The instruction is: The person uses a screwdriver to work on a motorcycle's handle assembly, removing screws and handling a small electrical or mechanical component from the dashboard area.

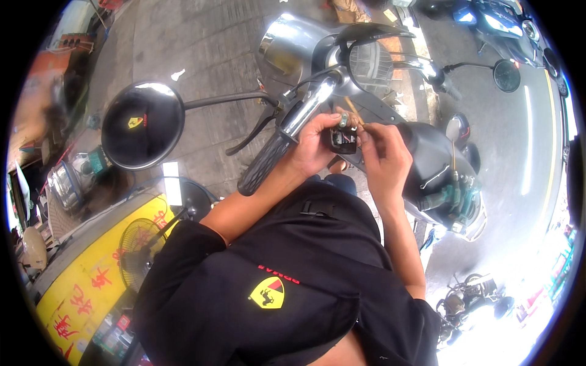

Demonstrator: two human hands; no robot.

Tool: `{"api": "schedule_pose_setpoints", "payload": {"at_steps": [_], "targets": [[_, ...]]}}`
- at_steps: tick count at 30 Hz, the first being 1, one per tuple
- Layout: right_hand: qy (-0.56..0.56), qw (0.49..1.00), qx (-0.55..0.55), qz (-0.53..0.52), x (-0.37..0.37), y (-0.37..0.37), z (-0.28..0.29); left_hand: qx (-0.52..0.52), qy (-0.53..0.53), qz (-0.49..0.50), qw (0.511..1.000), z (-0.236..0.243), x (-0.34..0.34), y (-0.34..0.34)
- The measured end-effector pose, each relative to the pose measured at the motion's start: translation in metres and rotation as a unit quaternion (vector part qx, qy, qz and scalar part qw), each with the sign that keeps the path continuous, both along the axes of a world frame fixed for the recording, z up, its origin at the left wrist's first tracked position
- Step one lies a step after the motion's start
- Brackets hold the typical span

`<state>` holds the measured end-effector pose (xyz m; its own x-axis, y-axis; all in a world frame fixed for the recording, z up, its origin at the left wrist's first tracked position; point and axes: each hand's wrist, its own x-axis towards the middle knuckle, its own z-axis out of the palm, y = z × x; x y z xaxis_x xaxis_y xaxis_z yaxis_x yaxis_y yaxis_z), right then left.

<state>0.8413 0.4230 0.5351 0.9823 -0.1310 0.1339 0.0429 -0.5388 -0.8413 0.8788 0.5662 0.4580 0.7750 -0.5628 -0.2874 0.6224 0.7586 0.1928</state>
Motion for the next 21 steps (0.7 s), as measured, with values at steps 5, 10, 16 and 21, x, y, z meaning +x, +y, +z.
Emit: {"api": "schedule_pose_setpoints", "payload": {"at_steps": [5,10,16,21], "targets": [[-0.020,1.000,-0.015,0.018,-0.013,-0.006,0.005,0.009,-0.002,-0.006,1.000,-0.001,0.000,-0.001],[-0.042,0.999,-0.029,0.009,-0.009,0.002,-0.008,-0.023,-0.016,0.015,0.999,-0.003,0.000,-0.002],[-0.042,0.999,0.005,-0.004,-0.001,-0.001,-0.013,0.020,0.024,0.002,1.000,0.000,-0.001,0.000],[-0.052,0.998,-0.015,0.021,-0.026,-0.012,-0.005,-0.041,-0.016,0.010,0.999,0.000,-0.001,-0.003]]}}
